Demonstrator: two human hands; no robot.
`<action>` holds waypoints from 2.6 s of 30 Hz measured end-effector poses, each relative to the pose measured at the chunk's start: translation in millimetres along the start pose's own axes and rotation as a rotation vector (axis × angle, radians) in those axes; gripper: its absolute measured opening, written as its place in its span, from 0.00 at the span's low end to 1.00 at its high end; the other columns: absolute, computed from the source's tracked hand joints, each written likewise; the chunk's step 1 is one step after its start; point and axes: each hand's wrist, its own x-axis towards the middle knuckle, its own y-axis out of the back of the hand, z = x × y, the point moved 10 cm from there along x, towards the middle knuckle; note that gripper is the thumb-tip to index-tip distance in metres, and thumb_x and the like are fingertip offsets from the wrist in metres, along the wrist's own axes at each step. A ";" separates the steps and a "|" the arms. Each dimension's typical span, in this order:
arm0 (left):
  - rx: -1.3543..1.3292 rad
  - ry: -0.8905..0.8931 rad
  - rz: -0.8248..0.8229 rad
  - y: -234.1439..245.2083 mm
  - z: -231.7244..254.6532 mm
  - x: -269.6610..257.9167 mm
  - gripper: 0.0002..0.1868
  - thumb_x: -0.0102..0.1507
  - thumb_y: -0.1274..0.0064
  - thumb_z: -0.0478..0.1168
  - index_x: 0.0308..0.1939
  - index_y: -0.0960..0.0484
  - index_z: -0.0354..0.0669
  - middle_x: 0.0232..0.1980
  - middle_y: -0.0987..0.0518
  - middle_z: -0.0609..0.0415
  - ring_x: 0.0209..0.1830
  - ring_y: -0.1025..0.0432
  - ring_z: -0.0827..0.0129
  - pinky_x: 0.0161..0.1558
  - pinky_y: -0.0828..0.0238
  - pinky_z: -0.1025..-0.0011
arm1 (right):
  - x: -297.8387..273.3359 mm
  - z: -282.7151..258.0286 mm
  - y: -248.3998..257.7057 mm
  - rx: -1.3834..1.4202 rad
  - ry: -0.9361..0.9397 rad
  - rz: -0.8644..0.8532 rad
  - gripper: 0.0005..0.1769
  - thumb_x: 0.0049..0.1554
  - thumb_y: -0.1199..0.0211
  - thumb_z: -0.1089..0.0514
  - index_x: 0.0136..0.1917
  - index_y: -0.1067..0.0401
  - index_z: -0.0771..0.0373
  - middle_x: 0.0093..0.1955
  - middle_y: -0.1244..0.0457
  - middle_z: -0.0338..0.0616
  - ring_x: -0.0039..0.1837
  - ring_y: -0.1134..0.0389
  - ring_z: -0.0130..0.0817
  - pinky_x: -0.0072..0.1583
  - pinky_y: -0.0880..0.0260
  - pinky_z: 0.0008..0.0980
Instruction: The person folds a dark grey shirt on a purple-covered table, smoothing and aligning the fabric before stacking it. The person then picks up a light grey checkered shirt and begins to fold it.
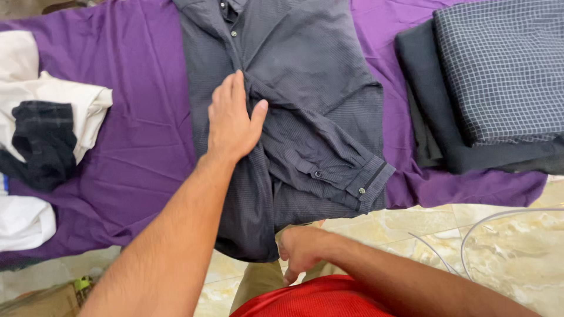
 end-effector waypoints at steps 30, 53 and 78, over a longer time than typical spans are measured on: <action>-0.563 0.730 -0.192 41.7 -76.5 -224.4 0.24 0.54 0.34 0.43 0.51 0.17 0.35 0.42 0.14 0.49 0.42 0.19 0.62 0.46 0.25 0.65 | 2.1 -112.9 118.9 -0.330 0.228 1.256 0.18 0.55 0.33 0.47 0.55 0.23 0.57 0.60 0.36 0.46 0.63 0.39 0.49 0.62 0.37 0.47; -0.957 0.876 -0.165 10.2 -68.7 -344.9 0.19 0.60 0.46 0.34 0.55 0.27 0.36 0.49 0.19 0.51 0.47 0.24 0.71 0.49 0.26 0.71 | -20.1 -97.9 -26.7 -0.191 0.196 1.303 0.25 0.51 0.36 0.53 0.61 0.30 0.61 0.57 0.37 0.50 0.62 0.37 0.45 0.59 0.38 0.46; -0.554 0.172 -0.012 97.7 -12.3 -316.3 0.10 0.53 0.37 0.29 0.34 0.24 0.38 0.40 0.23 0.50 0.37 0.25 0.62 0.37 0.26 0.67 | -50.0 -113.7 -53.5 -0.179 0.372 1.123 0.08 0.47 0.33 0.65 0.40 0.31 0.62 0.41 0.35 0.44 0.43 0.31 0.46 0.43 0.33 0.43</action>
